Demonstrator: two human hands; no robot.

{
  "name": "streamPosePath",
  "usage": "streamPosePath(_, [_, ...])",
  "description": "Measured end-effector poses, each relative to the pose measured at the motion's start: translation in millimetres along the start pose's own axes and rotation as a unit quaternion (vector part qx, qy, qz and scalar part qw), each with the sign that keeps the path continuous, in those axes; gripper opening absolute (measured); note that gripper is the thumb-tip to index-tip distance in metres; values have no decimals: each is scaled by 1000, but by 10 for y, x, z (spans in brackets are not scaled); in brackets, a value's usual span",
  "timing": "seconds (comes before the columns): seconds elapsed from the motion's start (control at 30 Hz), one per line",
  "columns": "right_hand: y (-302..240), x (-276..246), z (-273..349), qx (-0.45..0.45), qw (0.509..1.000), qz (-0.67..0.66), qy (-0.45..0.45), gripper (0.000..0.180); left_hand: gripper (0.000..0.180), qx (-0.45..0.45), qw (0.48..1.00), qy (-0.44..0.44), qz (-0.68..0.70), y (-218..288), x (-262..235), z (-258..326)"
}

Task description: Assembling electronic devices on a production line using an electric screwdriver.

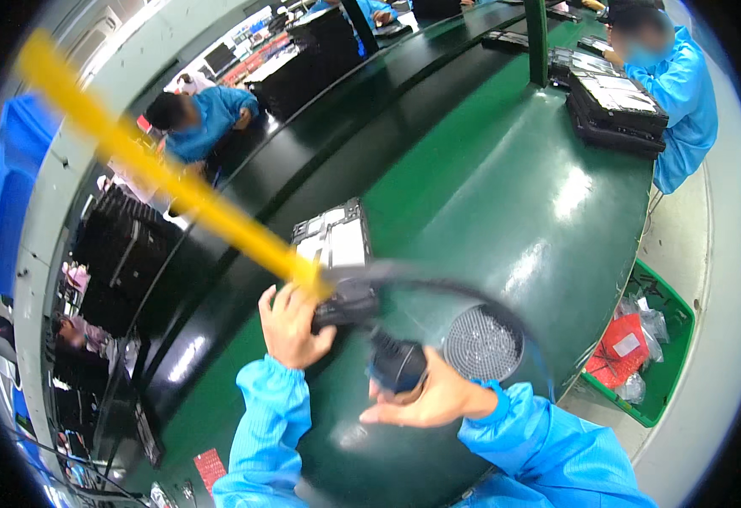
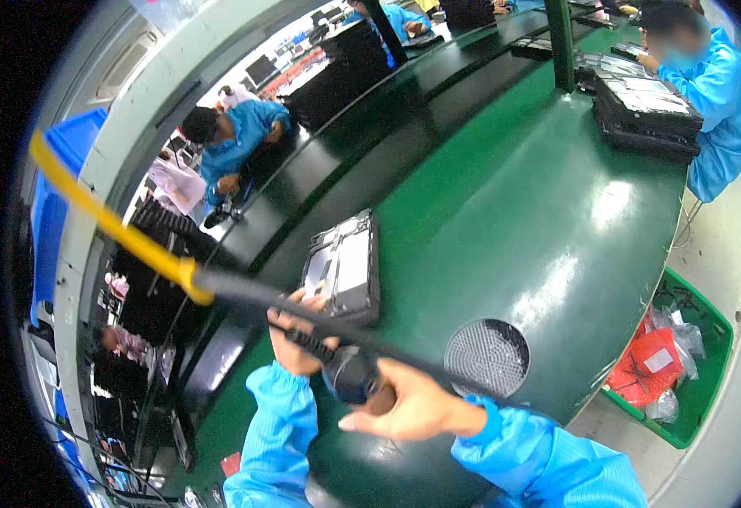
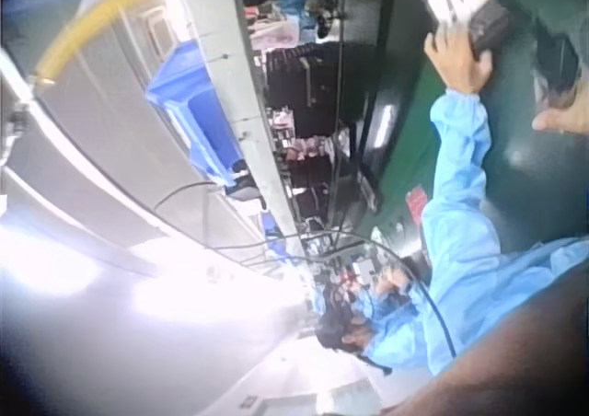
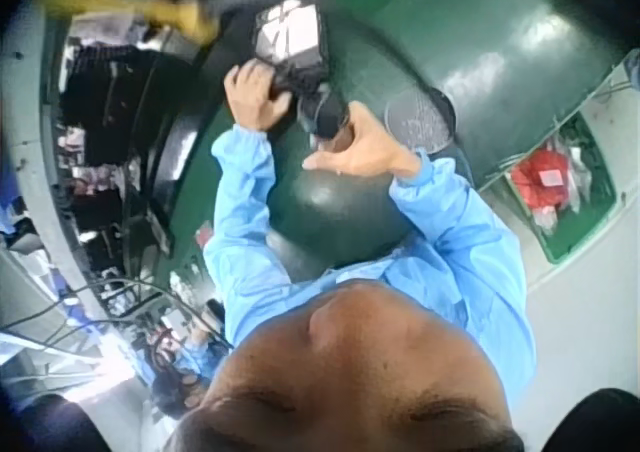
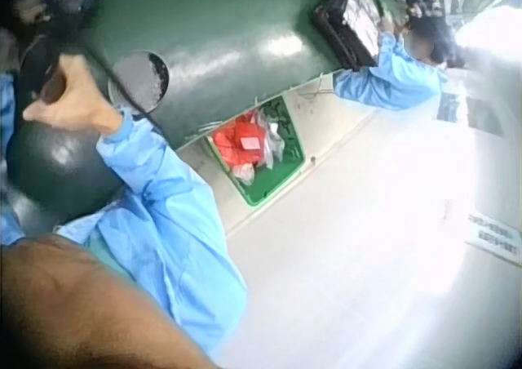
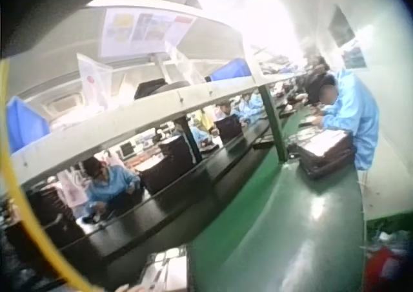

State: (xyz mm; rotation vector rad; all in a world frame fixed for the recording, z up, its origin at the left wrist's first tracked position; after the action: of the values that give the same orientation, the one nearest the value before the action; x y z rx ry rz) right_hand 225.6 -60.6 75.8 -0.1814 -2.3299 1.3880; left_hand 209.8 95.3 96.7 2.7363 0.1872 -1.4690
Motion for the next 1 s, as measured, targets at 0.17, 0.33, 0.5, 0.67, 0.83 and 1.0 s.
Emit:
streamPosePath(0.17, [-499, -434, -52, -53, 986, 41, 150, 32, 50, -24, 997, -58, 37, 598, -354, 742])
streamPosePath(0.33, [-950, -976, 24, -191, 956, 57, 214, 29, 53, -75, 986, -142, 48, 1132, -476, 1268])
streamPosePath(0.5, [-925, -1122, 51, -205, 947, 93, 231, 28, 60, -64, 967, -151, 194, 1674, -531, 1702])
streamPosePath(0.67, [-707, -1172, 80, -156, 950, 149, 227, 29, 78, -269, 923, -59, 269, 878, -366, 1468])
streamPosePath(0.83, [-616, -1141, -29, -146, 950, 155, 230, 30, 74, -375, 793, 84, 473, 401, -116, 1365])
streamPosePath(1.0, [-529, -1142, -132, -140, 950, 159, 228, 25, 83, -361, 810, 79, 455, 527, -107, 1346])
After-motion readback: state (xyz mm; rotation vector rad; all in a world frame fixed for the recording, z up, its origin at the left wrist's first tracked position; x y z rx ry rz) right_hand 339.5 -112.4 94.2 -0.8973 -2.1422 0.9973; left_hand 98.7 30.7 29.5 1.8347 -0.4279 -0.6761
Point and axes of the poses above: each hand's wrist, its own z-axis away from the middle knuckle, its own x-axis out of the palm, y = z × x, the point moved 9 cm from there along -z, towards the middle knuckle, and after that the axes turned 11 degrees about -x, right-handed, at the moved point
